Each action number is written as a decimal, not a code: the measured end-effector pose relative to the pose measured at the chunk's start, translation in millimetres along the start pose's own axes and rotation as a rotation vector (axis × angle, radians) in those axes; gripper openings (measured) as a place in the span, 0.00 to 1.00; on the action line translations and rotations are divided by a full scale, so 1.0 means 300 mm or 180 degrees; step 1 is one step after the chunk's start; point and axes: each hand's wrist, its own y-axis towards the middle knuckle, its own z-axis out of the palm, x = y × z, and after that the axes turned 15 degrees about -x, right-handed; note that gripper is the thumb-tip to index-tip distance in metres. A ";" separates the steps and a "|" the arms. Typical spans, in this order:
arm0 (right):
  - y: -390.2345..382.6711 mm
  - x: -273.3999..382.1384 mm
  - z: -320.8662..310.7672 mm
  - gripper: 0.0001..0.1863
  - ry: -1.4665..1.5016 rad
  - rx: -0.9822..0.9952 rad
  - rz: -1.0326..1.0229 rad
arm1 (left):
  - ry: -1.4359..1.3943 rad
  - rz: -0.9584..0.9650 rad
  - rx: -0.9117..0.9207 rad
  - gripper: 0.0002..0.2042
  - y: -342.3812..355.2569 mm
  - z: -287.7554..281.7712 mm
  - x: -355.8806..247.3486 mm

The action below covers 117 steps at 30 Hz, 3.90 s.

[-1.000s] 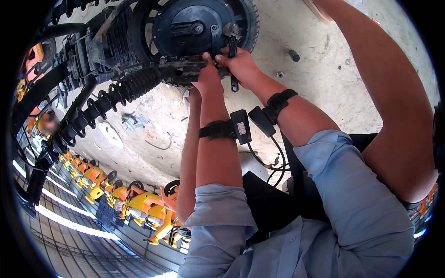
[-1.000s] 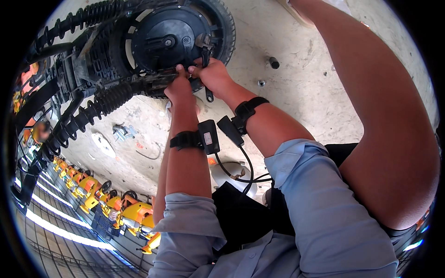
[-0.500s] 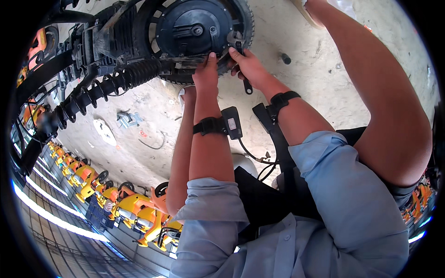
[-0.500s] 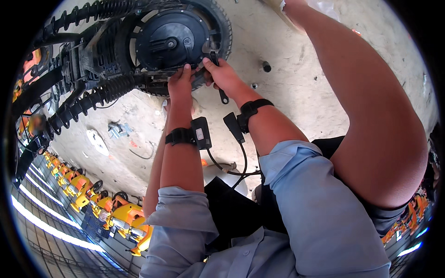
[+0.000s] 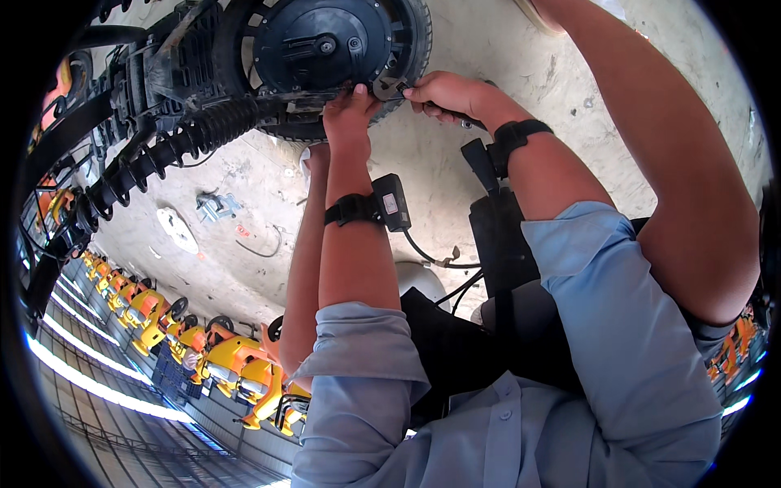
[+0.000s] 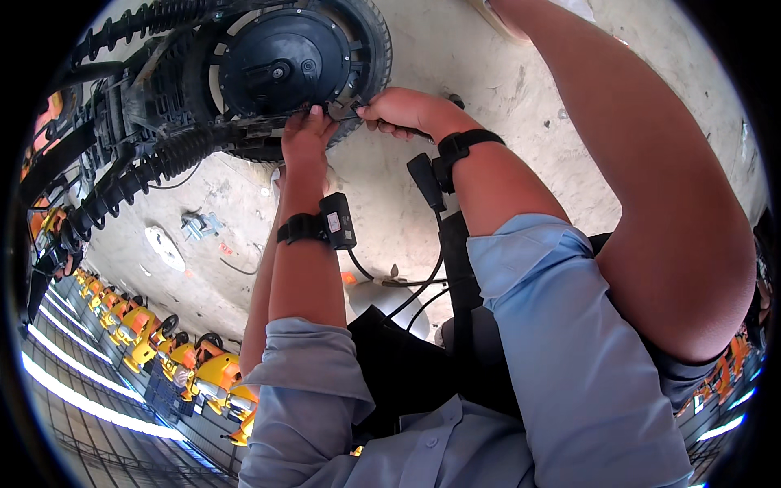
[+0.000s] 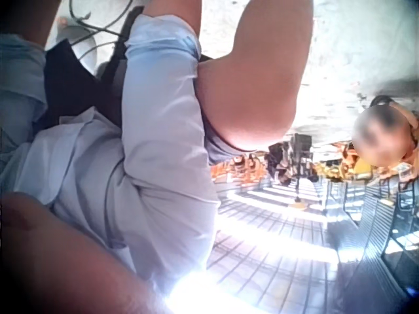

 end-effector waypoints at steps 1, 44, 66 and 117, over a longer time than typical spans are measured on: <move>0.003 -0.003 -0.002 0.20 0.0091 0.0055 0.0044 | -0.0004 -0.0026 -0.0006 0.18 0.000 0.003 -0.004; 0.009 -0.104 0.179 0.19 -0.0051 -0.1705 -0.0661 | 0.0074 0.0039 -0.0732 0.11 -0.012 0.128 -0.030; 0.024 0.011 -0.009 0.19 -0.1589 -0.0899 -0.1152 | 0.0279 -0.0088 -0.0528 0.28 -0.017 0.048 -0.020; 0.107 -0.081 0.074 0.17 0.0352 -0.1464 -0.1066 | 0.0282 0.0238 -0.0882 0.18 0.015 0.142 -0.012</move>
